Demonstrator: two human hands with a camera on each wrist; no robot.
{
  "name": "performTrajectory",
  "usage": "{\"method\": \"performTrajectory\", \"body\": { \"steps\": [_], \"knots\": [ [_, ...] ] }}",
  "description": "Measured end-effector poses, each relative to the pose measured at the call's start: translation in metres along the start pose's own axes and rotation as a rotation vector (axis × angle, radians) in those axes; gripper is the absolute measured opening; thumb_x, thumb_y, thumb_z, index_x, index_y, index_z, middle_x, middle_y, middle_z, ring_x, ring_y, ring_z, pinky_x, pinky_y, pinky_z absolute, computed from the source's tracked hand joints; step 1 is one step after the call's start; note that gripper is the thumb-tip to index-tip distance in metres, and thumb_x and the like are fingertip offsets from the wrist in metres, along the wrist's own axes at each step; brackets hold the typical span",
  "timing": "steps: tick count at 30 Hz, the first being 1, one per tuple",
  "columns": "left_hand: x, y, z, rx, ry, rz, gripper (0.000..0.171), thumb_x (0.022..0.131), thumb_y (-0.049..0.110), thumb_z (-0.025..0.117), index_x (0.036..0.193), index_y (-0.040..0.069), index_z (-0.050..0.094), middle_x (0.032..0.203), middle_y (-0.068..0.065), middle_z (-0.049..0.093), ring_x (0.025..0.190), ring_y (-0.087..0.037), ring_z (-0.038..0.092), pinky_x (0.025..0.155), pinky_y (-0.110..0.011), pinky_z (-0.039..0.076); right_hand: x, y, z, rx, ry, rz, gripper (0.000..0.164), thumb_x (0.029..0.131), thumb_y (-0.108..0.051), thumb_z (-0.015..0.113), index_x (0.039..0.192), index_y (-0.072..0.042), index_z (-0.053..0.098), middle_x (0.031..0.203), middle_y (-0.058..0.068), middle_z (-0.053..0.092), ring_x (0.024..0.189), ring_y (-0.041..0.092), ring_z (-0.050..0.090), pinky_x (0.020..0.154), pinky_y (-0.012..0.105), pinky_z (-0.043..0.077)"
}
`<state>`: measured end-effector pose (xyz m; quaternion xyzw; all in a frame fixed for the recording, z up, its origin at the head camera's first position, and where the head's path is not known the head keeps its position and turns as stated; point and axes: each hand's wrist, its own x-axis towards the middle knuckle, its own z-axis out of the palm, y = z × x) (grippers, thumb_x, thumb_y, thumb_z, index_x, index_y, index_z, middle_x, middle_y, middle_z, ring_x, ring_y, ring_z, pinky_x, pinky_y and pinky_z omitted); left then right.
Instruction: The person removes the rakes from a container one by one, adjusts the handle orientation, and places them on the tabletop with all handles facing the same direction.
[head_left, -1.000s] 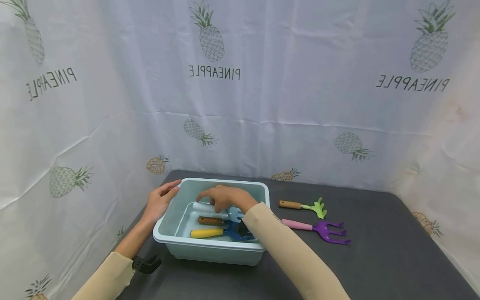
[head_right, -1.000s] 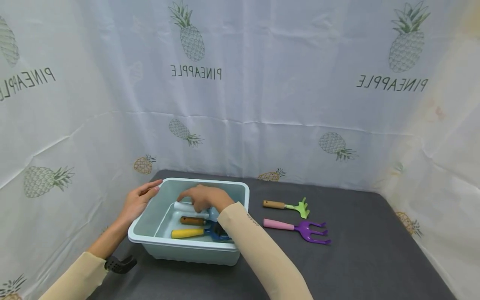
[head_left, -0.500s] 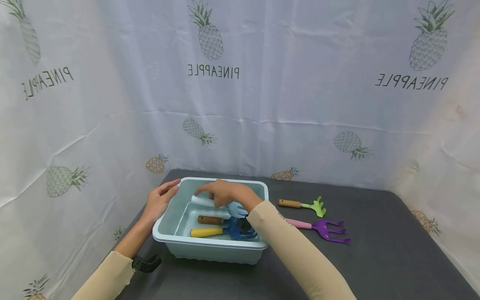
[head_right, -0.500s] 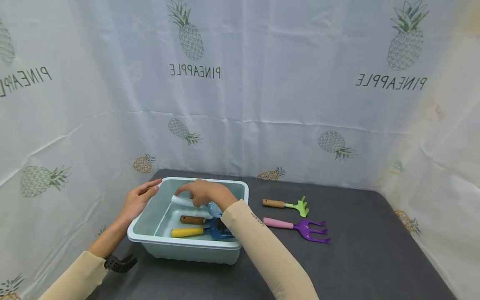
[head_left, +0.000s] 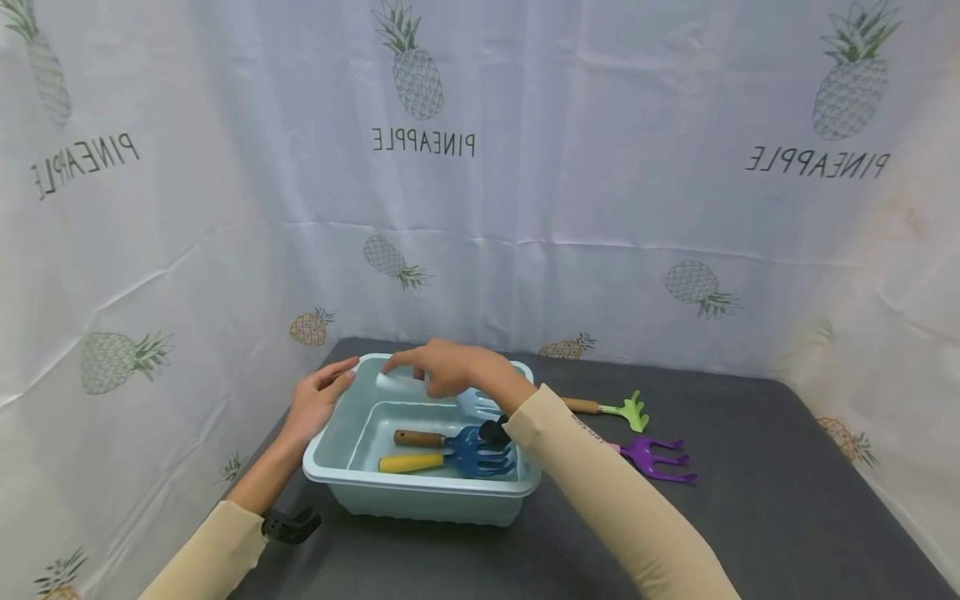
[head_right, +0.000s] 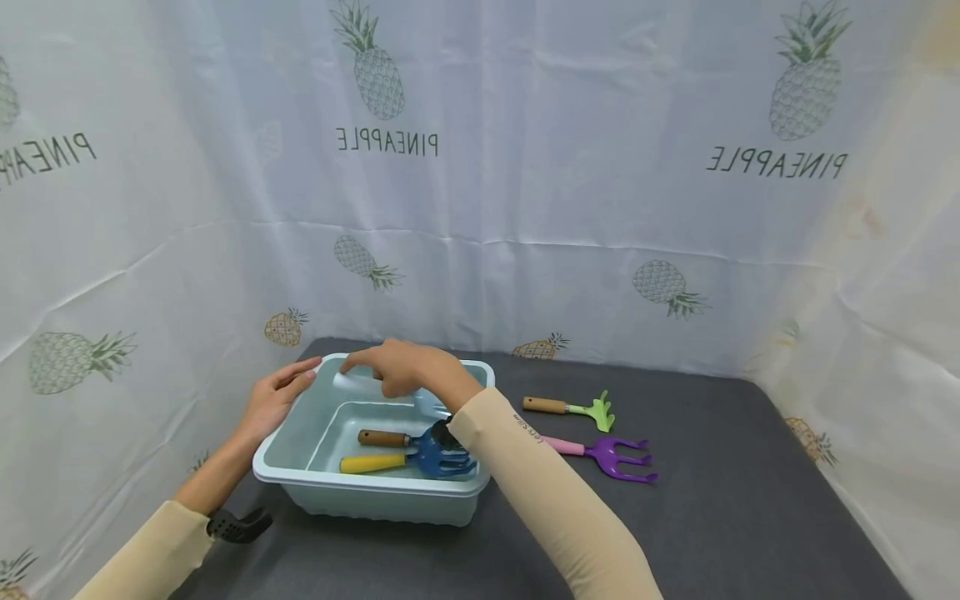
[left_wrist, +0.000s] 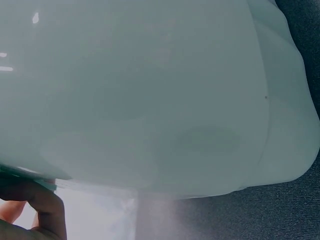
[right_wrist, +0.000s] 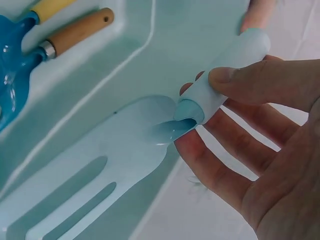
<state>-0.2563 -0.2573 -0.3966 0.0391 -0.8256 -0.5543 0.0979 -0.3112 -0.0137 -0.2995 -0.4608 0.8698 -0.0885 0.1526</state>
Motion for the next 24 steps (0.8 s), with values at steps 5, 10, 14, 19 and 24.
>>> {"method": "performTrajectory", "body": {
  "steps": [5, 10, 14, 19, 24],
  "knots": [
    [0.001, -0.001, 0.0, 0.014, -0.004, -0.007, 0.051, 0.108, 0.04, 0.054, 0.15, 0.011, 0.055, 0.147, -0.02, 0.059, 0.097, 0.011, 0.058, 0.081, -0.012, 0.051, -0.009, -0.004, -0.012, -0.015, 0.026, -0.025, 0.079, 0.089, 0.013, 0.052, 0.151, -0.035, 0.05, 0.127, 0.006, 0.069, 0.085, 0.016, 0.062, 0.06, 0.023, 0.045],
    [0.002, -0.002, 0.001, 0.041, -0.004, 0.002, 0.052, 0.108, 0.042, 0.054, 0.15, 0.011, 0.055, 0.148, -0.019, 0.059, 0.099, 0.012, 0.056, 0.082, -0.011, 0.05, -0.02, -0.007, -0.022, -0.035, 0.063, -0.05, 0.079, 0.088, 0.013, 0.052, 0.152, -0.034, 0.049, 0.13, 0.006, 0.068, 0.099, 0.017, 0.064, 0.064, 0.023, 0.049],
    [0.002, -0.002, 0.0, 0.032, -0.016, -0.003, 0.053, 0.108, 0.043, 0.054, 0.151, 0.013, 0.054, 0.15, -0.017, 0.058, 0.099, 0.013, 0.056, 0.083, -0.011, 0.05, -0.032, -0.009, -0.03, -0.055, 0.076, -0.051, 0.08, 0.088, 0.014, 0.052, 0.152, -0.033, 0.049, 0.129, 0.007, 0.069, 0.098, 0.018, 0.064, 0.064, 0.023, 0.049],
    [0.003, -0.003, 0.0, 0.037, -0.015, -0.002, 0.054, 0.108, 0.043, 0.053, 0.152, 0.013, 0.053, 0.151, -0.017, 0.057, 0.098, 0.016, 0.055, 0.084, -0.011, 0.049, -0.048, -0.01, -0.038, -0.072, 0.085, -0.046, 0.079, 0.088, 0.015, 0.052, 0.152, -0.033, 0.05, 0.131, 0.005, 0.07, 0.106, 0.019, 0.068, 0.066, 0.024, 0.051],
    [0.001, -0.003, -0.001, 0.03, -0.004, -0.004, 0.053, 0.107, 0.042, 0.054, 0.151, 0.012, 0.054, 0.15, -0.019, 0.057, 0.097, 0.016, 0.055, 0.083, -0.012, 0.049, -0.066, -0.007, -0.043, -0.083, 0.102, -0.034, 0.079, 0.088, 0.016, 0.05, 0.15, -0.034, 0.052, 0.136, 0.003, 0.068, 0.114, 0.021, 0.067, 0.069, 0.025, 0.052]
  ]
}}
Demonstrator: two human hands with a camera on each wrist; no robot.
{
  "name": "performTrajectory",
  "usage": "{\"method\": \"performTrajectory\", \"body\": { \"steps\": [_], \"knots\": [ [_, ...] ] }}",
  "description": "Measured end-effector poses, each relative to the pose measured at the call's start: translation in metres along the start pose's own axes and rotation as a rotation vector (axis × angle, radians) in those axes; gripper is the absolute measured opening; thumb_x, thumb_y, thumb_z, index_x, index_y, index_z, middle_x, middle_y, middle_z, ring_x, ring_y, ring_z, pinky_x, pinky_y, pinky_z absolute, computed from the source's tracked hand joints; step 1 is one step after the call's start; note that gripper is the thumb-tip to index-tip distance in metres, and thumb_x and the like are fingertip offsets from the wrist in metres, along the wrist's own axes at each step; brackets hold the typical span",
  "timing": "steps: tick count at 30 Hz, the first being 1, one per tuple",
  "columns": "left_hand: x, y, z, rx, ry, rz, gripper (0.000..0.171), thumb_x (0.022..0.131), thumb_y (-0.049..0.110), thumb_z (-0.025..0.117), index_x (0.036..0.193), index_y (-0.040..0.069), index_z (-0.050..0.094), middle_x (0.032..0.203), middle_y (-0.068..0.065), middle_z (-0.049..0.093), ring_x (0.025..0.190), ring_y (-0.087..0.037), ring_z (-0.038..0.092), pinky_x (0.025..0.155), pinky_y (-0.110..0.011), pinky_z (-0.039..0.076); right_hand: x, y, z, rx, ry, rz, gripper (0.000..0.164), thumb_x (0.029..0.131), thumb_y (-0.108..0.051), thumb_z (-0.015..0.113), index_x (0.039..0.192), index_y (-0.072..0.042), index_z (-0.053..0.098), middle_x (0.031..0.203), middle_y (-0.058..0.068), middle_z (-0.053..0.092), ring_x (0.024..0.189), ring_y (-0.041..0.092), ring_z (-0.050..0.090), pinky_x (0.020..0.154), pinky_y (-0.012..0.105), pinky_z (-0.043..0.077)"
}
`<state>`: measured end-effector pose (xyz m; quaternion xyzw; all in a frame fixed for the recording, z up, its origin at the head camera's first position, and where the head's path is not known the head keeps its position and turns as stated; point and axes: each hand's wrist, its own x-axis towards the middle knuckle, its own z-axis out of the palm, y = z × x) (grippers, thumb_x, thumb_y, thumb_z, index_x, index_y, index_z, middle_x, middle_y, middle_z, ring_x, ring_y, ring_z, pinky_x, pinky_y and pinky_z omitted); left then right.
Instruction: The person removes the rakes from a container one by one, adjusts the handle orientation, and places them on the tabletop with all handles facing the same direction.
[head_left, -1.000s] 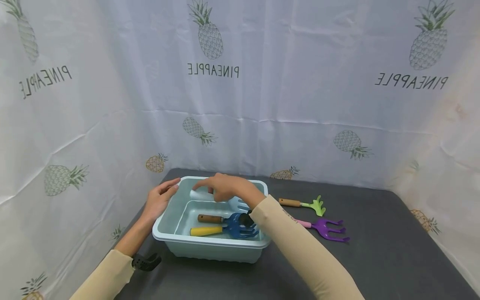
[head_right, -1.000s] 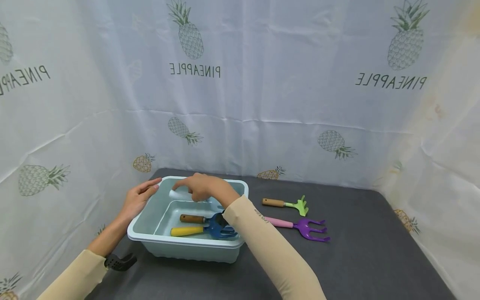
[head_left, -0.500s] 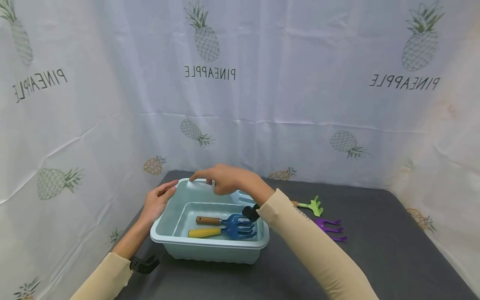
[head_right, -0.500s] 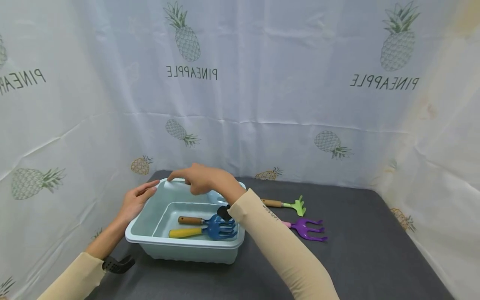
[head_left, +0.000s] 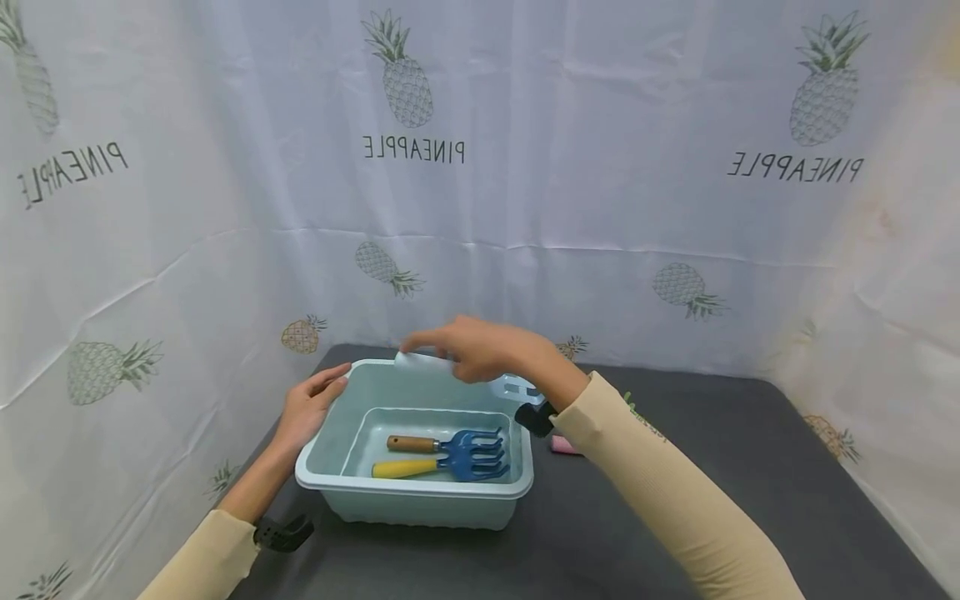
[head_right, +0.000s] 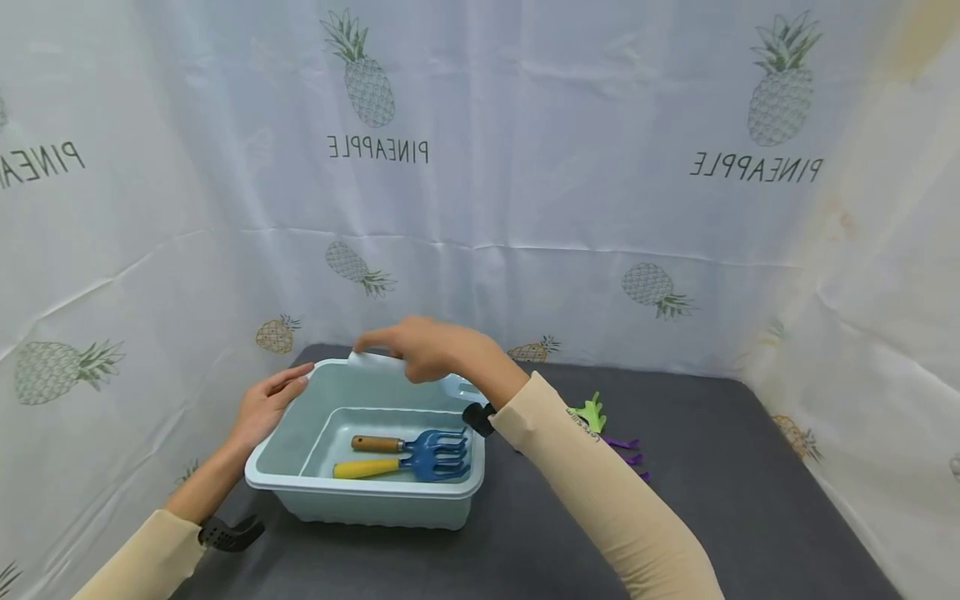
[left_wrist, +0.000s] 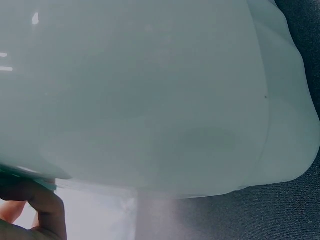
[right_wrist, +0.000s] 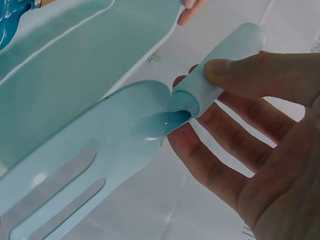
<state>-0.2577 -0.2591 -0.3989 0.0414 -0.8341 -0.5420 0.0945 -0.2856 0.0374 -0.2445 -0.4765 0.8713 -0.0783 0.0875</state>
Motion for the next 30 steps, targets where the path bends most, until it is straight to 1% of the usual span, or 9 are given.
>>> {"method": "performTrajectory", "body": {
  "steps": [8, 11, 13, 18, 20, 22, 24, 26, 30],
  "knots": [
    [0.0, -0.001, 0.0, 0.03, 0.007, 0.022, 0.052, 0.108, 0.04, 0.053, 0.15, 0.01, 0.055, 0.148, -0.02, 0.058, 0.095, 0.018, 0.053, 0.083, -0.01, 0.047, -0.032, 0.01, -0.002, -0.032, 0.011, -0.001, 0.075, 0.09, 0.012, 0.047, 0.15, -0.033, 0.051, 0.118, 0.001, 0.07, 0.087, 0.018, 0.061, 0.063, 0.026, 0.044],
    [0.001, -0.001, 0.0, 0.029, 0.004, 0.019, 0.052, 0.108, 0.041, 0.053, 0.15, 0.011, 0.055, 0.148, -0.02, 0.058, 0.095, 0.017, 0.054, 0.082, -0.011, 0.048, -0.045, 0.013, 0.0, -0.039, 0.015, 0.008, 0.073, 0.092, 0.011, 0.049, 0.151, -0.033, 0.05, 0.125, 0.0, 0.07, 0.091, 0.015, 0.062, 0.066, 0.026, 0.046],
    [0.001, 0.0, 0.0, 0.026, 0.002, 0.013, 0.052, 0.108, 0.042, 0.053, 0.151, 0.012, 0.055, 0.148, -0.02, 0.058, 0.095, 0.017, 0.054, 0.082, -0.011, 0.049, -0.052, 0.016, 0.001, -0.034, 0.015, 0.017, 0.072, 0.094, 0.01, 0.049, 0.152, -0.033, 0.049, 0.13, 0.0, 0.069, 0.087, 0.017, 0.064, 0.066, 0.028, 0.047],
    [0.0, 0.0, 0.0, 0.017, -0.011, -0.007, 0.053, 0.108, 0.043, 0.052, 0.152, 0.013, 0.053, 0.149, -0.019, 0.057, 0.097, 0.013, 0.055, 0.082, -0.012, 0.049, -0.071, 0.023, 0.004, -0.022, 0.026, 0.044, 0.071, 0.095, 0.009, 0.048, 0.153, -0.033, 0.048, 0.134, 0.0, 0.069, 0.1, 0.019, 0.07, 0.073, 0.029, 0.052],
    [-0.001, 0.001, 0.0, 0.012, -0.018, -0.015, 0.053, 0.108, 0.042, 0.052, 0.153, 0.013, 0.052, 0.15, -0.019, 0.056, 0.098, 0.012, 0.055, 0.082, -0.012, 0.05, -0.079, 0.025, 0.005, -0.018, 0.035, 0.05, 0.072, 0.094, 0.009, 0.047, 0.152, -0.033, 0.049, 0.134, 0.0, 0.069, 0.113, 0.019, 0.069, 0.075, 0.029, 0.053],
    [-0.001, 0.0, 0.0, 0.009, -0.019, -0.021, 0.053, 0.108, 0.042, 0.052, 0.153, 0.013, 0.052, 0.151, -0.018, 0.056, 0.099, 0.01, 0.056, 0.081, -0.012, 0.05, -0.088, 0.028, 0.006, -0.014, 0.048, 0.051, 0.072, 0.094, 0.01, 0.047, 0.152, -0.032, 0.05, 0.132, 0.0, 0.07, 0.114, 0.02, 0.069, 0.073, 0.029, 0.051],
    [0.0, 0.0, 0.001, 0.005, -0.022, -0.027, 0.053, 0.108, 0.042, 0.052, 0.153, 0.013, 0.051, 0.151, -0.018, 0.056, 0.102, 0.007, 0.057, 0.081, -0.012, 0.05, -0.096, 0.031, 0.008, -0.011, 0.066, 0.049, 0.071, 0.093, 0.011, 0.049, 0.151, -0.031, 0.052, 0.128, 0.001, 0.072, 0.108, 0.018, 0.069, 0.07, 0.028, 0.05],
    [0.0, -0.001, 0.001, 0.005, -0.022, -0.031, 0.053, 0.108, 0.042, 0.052, 0.154, 0.014, 0.051, 0.151, -0.018, 0.055, 0.105, 0.004, 0.058, 0.081, -0.012, 0.05, -0.104, 0.036, 0.011, -0.017, 0.085, 0.042, 0.07, 0.093, 0.01, 0.051, 0.149, -0.03, 0.053, 0.119, -0.001, 0.073, 0.096, 0.015, 0.067, 0.069, 0.028, 0.05],
    [0.001, -0.002, 0.001, 0.009, -0.026, -0.034, 0.053, 0.109, 0.041, 0.051, 0.154, 0.014, 0.05, 0.152, -0.017, 0.055, 0.11, 0.0, 0.058, 0.081, -0.012, 0.05, -0.121, 0.044, 0.02, -0.039, 0.101, 0.057, 0.065, 0.093, 0.006, 0.06, 0.148, -0.029, 0.055, 0.116, -0.003, 0.073, 0.084, 0.009, 0.06, 0.071, 0.026, 0.052]
  ]
}}
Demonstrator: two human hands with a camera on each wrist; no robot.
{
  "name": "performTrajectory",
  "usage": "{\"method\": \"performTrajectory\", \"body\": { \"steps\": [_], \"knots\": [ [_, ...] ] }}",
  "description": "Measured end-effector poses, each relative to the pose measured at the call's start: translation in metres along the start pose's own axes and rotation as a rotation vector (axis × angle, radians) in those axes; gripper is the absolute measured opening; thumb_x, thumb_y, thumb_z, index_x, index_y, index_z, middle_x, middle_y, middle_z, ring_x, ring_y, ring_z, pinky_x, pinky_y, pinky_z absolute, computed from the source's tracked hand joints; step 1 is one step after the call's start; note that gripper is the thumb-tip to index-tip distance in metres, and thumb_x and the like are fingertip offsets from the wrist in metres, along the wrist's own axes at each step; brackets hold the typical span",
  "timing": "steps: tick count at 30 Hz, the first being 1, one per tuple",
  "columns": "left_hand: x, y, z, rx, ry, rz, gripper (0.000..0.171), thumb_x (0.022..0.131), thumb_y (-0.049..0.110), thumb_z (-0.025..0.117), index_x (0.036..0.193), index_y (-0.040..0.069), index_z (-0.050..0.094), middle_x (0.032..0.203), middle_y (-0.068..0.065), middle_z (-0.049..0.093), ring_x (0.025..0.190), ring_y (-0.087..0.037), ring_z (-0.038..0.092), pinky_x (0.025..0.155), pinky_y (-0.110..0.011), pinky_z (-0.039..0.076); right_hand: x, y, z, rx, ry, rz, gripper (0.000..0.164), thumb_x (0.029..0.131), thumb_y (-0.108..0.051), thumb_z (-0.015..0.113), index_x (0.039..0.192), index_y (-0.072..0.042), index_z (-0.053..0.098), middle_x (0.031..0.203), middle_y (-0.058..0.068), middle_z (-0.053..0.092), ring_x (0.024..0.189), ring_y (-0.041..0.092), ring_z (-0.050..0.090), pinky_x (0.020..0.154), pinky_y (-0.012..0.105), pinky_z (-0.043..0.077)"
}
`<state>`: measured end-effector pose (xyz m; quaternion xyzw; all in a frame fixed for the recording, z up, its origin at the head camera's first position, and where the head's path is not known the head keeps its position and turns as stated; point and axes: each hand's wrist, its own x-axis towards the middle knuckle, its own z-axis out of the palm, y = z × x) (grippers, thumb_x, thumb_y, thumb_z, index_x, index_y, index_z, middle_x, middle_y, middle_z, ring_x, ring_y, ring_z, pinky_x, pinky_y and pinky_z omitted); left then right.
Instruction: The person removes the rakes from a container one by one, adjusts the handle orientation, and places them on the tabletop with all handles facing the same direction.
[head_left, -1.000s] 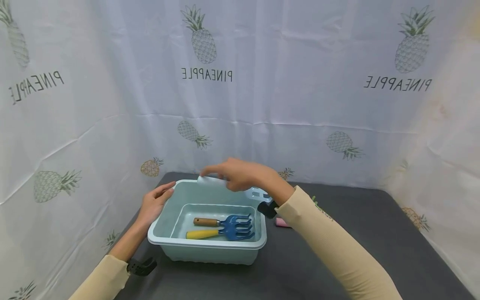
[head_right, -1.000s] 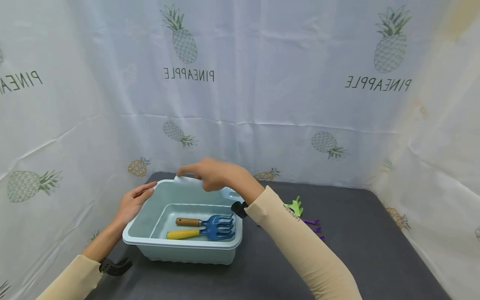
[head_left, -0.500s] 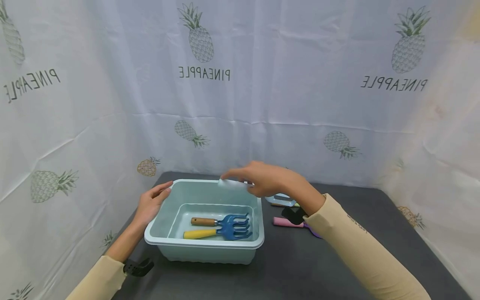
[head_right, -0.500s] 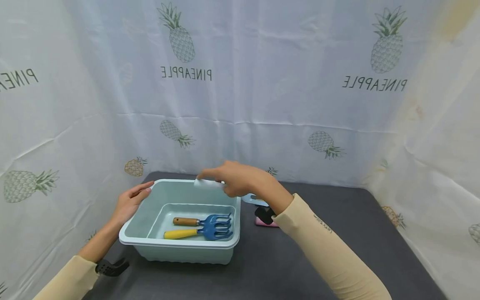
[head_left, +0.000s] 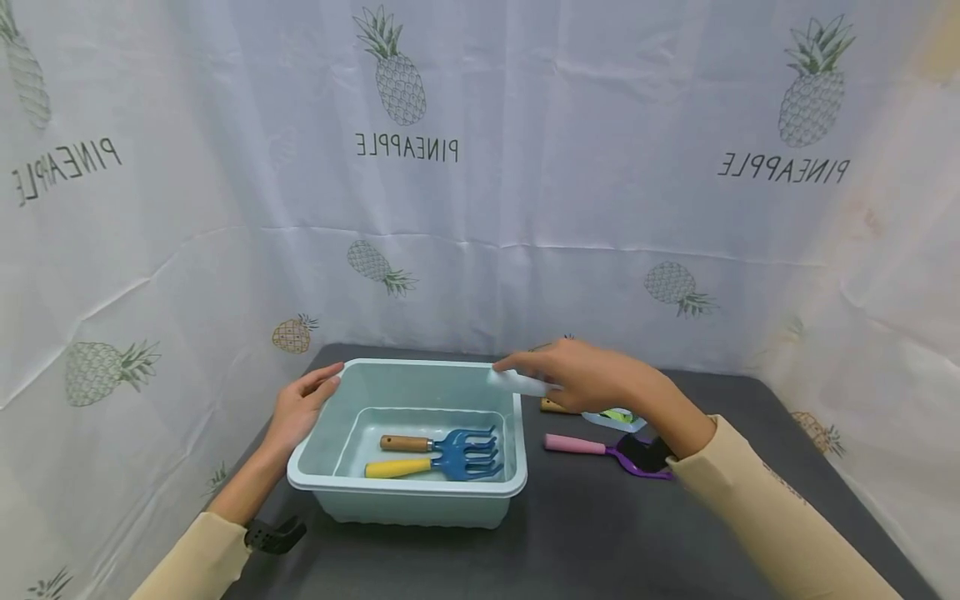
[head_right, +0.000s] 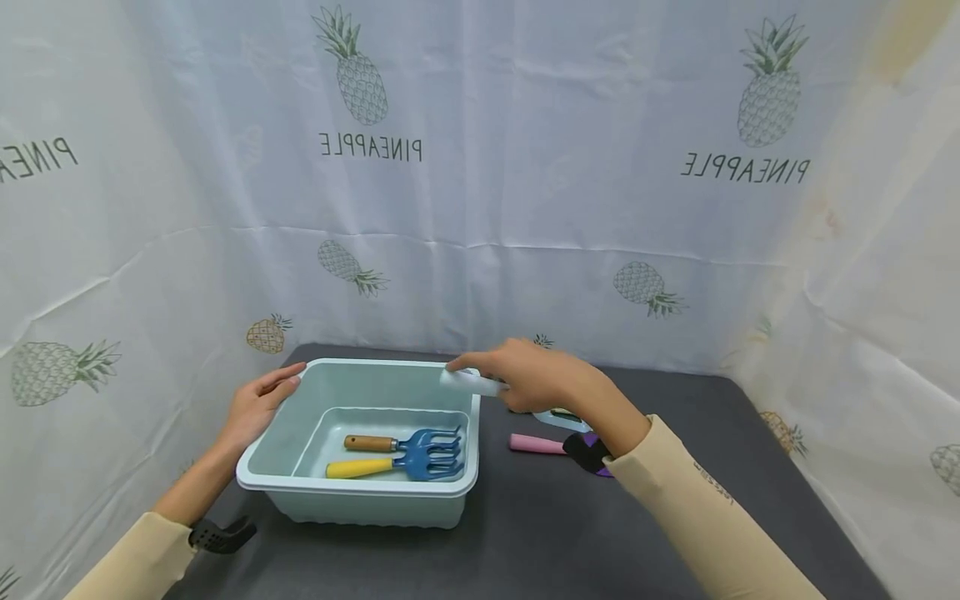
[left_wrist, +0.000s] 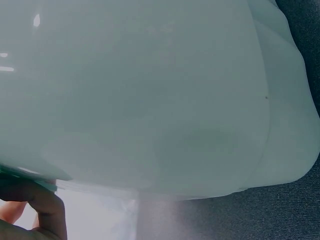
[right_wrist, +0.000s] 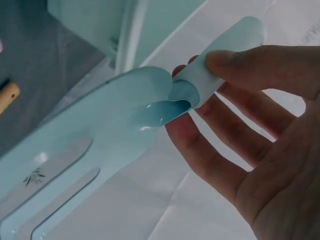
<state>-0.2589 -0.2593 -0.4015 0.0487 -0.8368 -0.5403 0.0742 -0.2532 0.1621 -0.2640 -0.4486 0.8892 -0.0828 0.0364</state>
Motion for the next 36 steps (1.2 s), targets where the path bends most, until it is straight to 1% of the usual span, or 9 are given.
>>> {"method": "performTrajectory", "body": {
  "steps": [6, 9, 16, 19, 23, 26, 30, 33, 36],
  "knots": [
    [0.0, 0.0, -0.001, 0.019, 0.003, 0.002, 0.054, 0.109, 0.042, 0.05, 0.155, 0.014, 0.05, 0.153, -0.017, 0.054, 0.116, -0.007, 0.059, 0.081, -0.011, 0.049, -0.026, 0.011, 0.016, 0.012, 0.003, 0.07, 0.067, 0.092, 0.007, 0.064, 0.147, -0.03, 0.056, 0.115, -0.002, 0.074, 0.087, 0.012, 0.064, 0.076, 0.031, 0.057],
    [-0.001, 0.001, -0.002, 0.02, 0.005, 0.002, 0.054, 0.109, 0.043, 0.05, 0.154, 0.014, 0.05, 0.153, -0.017, 0.054, 0.119, -0.01, 0.059, 0.081, -0.011, 0.049, -0.038, 0.015, 0.024, 0.042, -0.01, 0.111, 0.067, 0.093, 0.007, 0.061, 0.147, -0.032, 0.056, 0.123, -0.003, 0.073, 0.099, 0.016, 0.068, 0.082, 0.037, 0.06],
    [-0.003, 0.003, -0.001, 0.02, 0.014, 0.011, 0.054, 0.108, 0.043, 0.052, 0.153, 0.014, 0.052, 0.152, -0.017, 0.056, 0.103, 0.007, 0.056, 0.081, -0.011, 0.049, -0.062, 0.027, 0.045, 0.082, -0.041, 0.142, 0.075, 0.093, 0.01, 0.058, 0.154, -0.033, 0.049, 0.149, -0.006, 0.06, 0.125, 0.023, 0.067, 0.097, 0.045, 0.058],
    [-0.003, 0.003, -0.001, 0.014, 0.018, 0.012, 0.053, 0.108, 0.043, 0.052, 0.153, 0.014, 0.052, 0.151, -0.017, 0.056, 0.099, 0.01, 0.055, 0.081, -0.012, 0.05, -0.069, 0.033, 0.055, 0.094, -0.053, 0.161, 0.078, 0.092, 0.01, 0.061, 0.153, -0.035, 0.049, 0.152, -0.004, 0.058, 0.118, 0.02, 0.069, 0.094, 0.043, 0.059],
    [-0.003, 0.003, 0.0, 0.016, 0.018, 0.008, 0.053, 0.108, 0.042, 0.052, 0.153, 0.013, 0.052, 0.151, -0.018, 0.056, 0.099, 0.01, 0.055, 0.081, -0.012, 0.05, -0.078, 0.041, 0.073, 0.127, -0.084, 0.173, 0.077, 0.089, 0.013, 0.063, 0.148, -0.036, 0.053, 0.145, -0.002, 0.063, 0.095, 0.008, 0.064, 0.078, 0.032, 0.056],
    [-0.003, 0.004, 0.001, 0.015, 0.015, -0.003, 0.053, 0.108, 0.042, 0.052, 0.153, 0.013, 0.052, 0.152, -0.017, 0.055, 0.106, 0.003, 0.059, 0.081, -0.011, 0.049, -0.082, 0.047, 0.088, 0.146, -0.104, 0.187, 0.078, 0.088, 0.014, 0.063, 0.149, -0.035, 0.053, 0.142, -0.004, 0.065, 0.099, 0.006, 0.063, 0.079, 0.031, 0.057],
    [-0.002, 0.005, 0.0, 0.02, 0.021, 0.007, 0.053, 0.108, 0.042, 0.052, 0.152, 0.013, 0.053, 0.152, -0.017, 0.055, 0.104, 0.007, 0.058, 0.081, -0.011, 0.049, -0.086, 0.053, 0.109, 0.153, -0.098, 0.148, 0.091, 0.084, 0.018, 0.06, 0.155, -0.036, 0.046, 0.155, -0.009, 0.054, 0.115, 0.006, 0.061, 0.09, 0.032, 0.056],
    [-0.001, 0.005, -0.001, 0.023, 0.029, 0.026, 0.052, 0.108, 0.041, 0.052, 0.151, 0.012, 0.053, 0.151, -0.018, 0.056, 0.095, 0.017, 0.053, 0.081, -0.011, 0.049, -0.089, 0.057, 0.121, 0.148, -0.089, 0.115, 0.091, 0.082, 0.02, 0.059, 0.154, -0.035, 0.048, 0.154, -0.011, 0.055, 0.108, 0.002, 0.06, 0.086, 0.027, 0.053],
    [-0.001, 0.004, 0.0, 0.019, 0.028, 0.034, 0.052, 0.108, 0.042, 0.052, 0.151, 0.012, 0.054, 0.151, -0.019, 0.056, 0.095, 0.017, 0.053, 0.081, -0.011, 0.049, -0.091, 0.057, 0.131, 0.139, -0.094, 0.11, 0.077, 0.084, 0.016, 0.061, 0.146, -0.029, 0.058, 0.142, -0.009, 0.064, 0.101, 0.001, 0.061, 0.086, 0.029, 0.056]
  ]
}}
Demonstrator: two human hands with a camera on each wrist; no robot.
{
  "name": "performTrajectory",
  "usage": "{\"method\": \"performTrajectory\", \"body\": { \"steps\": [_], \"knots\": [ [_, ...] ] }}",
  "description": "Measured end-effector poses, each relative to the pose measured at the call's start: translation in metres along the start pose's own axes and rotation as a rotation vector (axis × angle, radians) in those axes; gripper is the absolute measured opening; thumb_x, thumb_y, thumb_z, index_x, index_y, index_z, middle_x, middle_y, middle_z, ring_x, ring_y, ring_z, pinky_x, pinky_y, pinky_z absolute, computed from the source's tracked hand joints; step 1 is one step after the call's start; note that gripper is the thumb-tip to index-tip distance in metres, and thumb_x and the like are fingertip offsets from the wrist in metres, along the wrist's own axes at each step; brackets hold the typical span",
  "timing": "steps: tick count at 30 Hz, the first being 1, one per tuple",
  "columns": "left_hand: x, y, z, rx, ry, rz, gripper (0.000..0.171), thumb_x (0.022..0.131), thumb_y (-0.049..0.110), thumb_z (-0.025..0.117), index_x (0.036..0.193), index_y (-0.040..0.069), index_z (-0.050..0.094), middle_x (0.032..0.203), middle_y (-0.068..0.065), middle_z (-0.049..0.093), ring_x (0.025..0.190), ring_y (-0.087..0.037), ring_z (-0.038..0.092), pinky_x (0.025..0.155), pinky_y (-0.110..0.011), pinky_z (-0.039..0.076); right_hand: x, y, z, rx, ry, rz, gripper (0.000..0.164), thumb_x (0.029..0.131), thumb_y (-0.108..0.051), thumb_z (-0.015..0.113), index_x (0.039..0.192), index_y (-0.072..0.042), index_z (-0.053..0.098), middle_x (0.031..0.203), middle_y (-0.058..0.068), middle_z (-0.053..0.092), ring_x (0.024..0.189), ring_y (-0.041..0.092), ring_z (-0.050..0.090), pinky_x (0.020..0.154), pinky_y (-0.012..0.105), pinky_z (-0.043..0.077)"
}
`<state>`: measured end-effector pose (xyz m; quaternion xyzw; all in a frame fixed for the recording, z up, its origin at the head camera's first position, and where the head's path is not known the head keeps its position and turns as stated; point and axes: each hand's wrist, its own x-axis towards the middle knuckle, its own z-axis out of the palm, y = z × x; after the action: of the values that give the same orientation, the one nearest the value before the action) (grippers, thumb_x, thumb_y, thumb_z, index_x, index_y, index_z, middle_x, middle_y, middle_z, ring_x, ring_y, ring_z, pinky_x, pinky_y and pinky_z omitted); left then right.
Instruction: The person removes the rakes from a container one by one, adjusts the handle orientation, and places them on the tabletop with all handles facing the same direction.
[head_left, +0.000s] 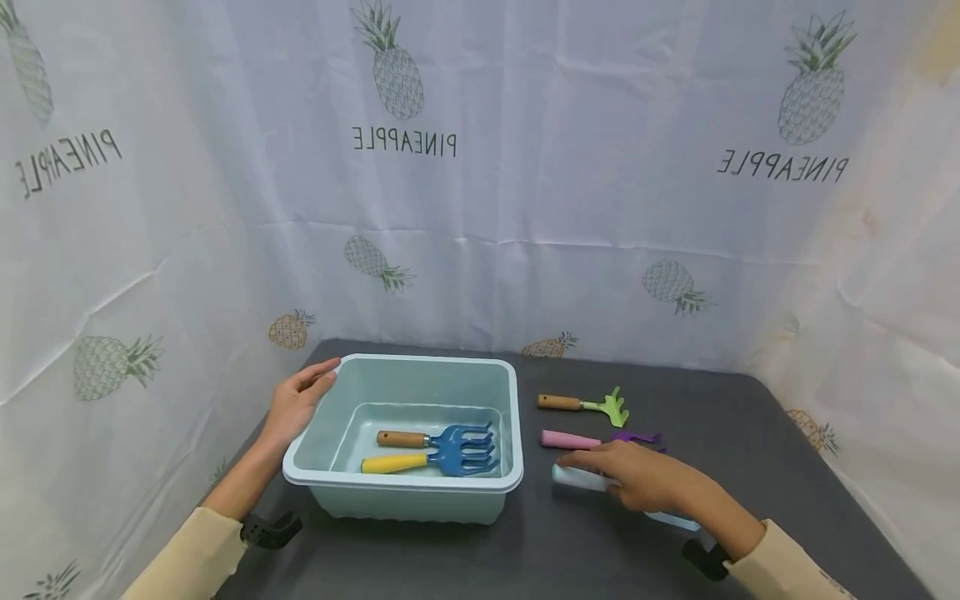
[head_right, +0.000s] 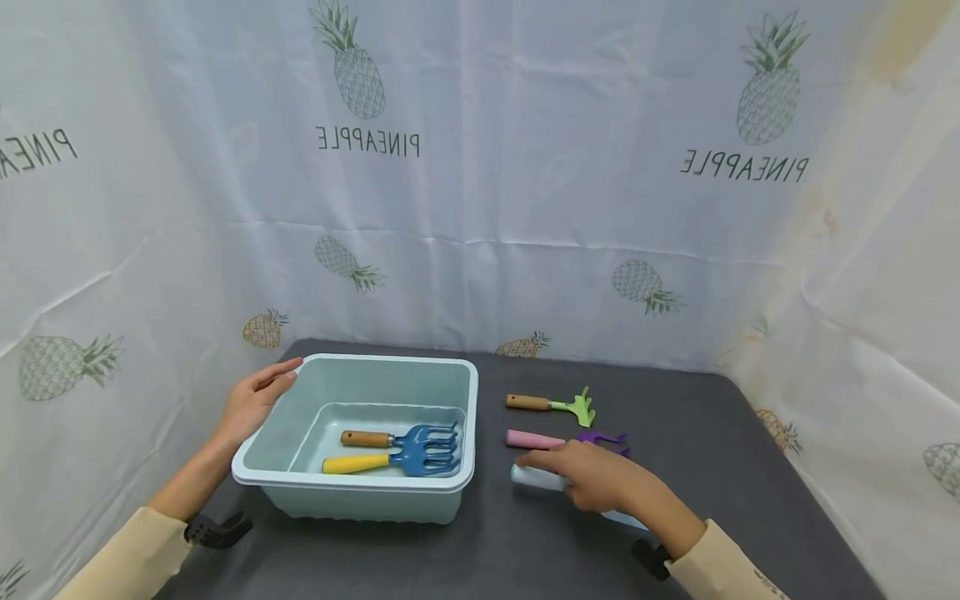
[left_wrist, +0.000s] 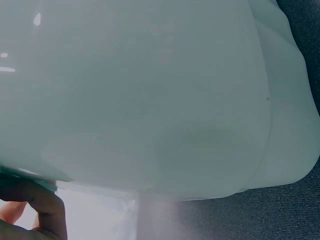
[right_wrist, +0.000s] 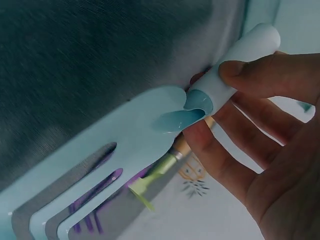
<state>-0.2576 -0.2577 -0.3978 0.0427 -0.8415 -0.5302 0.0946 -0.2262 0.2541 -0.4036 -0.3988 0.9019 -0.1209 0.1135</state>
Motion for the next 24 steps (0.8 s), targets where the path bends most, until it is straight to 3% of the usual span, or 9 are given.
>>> {"method": "performTrajectory", "body": {
  "steps": [4, 8, 13, 18, 24],
  "knots": [
    [0.002, 0.001, -0.001, -0.004, -0.007, 0.01, 0.053, 0.108, 0.042, 0.053, 0.152, 0.012, 0.054, 0.15, -0.019, 0.056, 0.094, 0.017, 0.054, 0.081, -0.011, 0.05, 0.002, 0.0, 0.008, 0.001, -0.015, -0.004, 0.076, 0.084, 0.015, 0.064, 0.145, -0.029, 0.058, 0.14, -0.01, 0.065, 0.112, 0.004, 0.065, 0.094, 0.039, 0.059],
    [0.001, 0.001, -0.001, -0.008, -0.019, -0.006, 0.053, 0.109, 0.041, 0.051, 0.153, 0.012, 0.052, 0.151, -0.019, 0.056, 0.095, 0.014, 0.055, 0.08, -0.012, 0.051, 0.004, 0.001, 0.015, -0.017, -0.015, -0.028, 0.078, 0.083, 0.016, 0.064, 0.146, -0.03, 0.057, 0.143, -0.012, 0.063, 0.122, 0.008, 0.064, 0.096, 0.038, 0.058],
    [0.001, 0.001, 0.001, -0.01, -0.014, -0.026, 0.053, 0.108, 0.042, 0.051, 0.153, 0.014, 0.051, 0.152, -0.018, 0.056, 0.108, -0.001, 0.061, 0.08, -0.012, 0.051, 0.006, 0.003, 0.02, -0.031, -0.01, -0.034, 0.079, 0.082, 0.017, 0.064, 0.145, -0.031, 0.058, 0.142, -0.012, 0.063, 0.11, 0.005, 0.063, 0.086, 0.029, 0.056],
    [0.002, 0.001, 0.002, -0.008, -0.015, -0.035, 0.053, 0.109, 0.042, 0.05, 0.153, 0.013, 0.051, 0.151, -0.018, 0.056, 0.123, -0.02, 0.061, 0.079, -0.013, 0.052, 0.007, 0.003, 0.025, -0.042, -0.02, -0.02, 0.079, 0.082, 0.015, 0.064, 0.144, -0.034, 0.058, 0.14, -0.013, 0.064, 0.12, 0.014, 0.064, 0.092, 0.036, 0.059],
    [0.001, 0.0, 0.002, -0.006, -0.012, -0.041, 0.054, 0.109, 0.044, 0.05, 0.153, 0.014, 0.051, 0.152, -0.017, 0.056, 0.124, -0.021, 0.06, 0.08, -0.012, 0.051, 0.009, 0.001, 0.029, -0.052, -0.022, 0.003, 0.075, 0.085, 0.011, 0.067, 0.144, -0.036, 0.058, 0.136, -0.011, 0.066, 0.118, 0.015, 0.065, 0.091, 0.04, 0.059]
  ]
}}
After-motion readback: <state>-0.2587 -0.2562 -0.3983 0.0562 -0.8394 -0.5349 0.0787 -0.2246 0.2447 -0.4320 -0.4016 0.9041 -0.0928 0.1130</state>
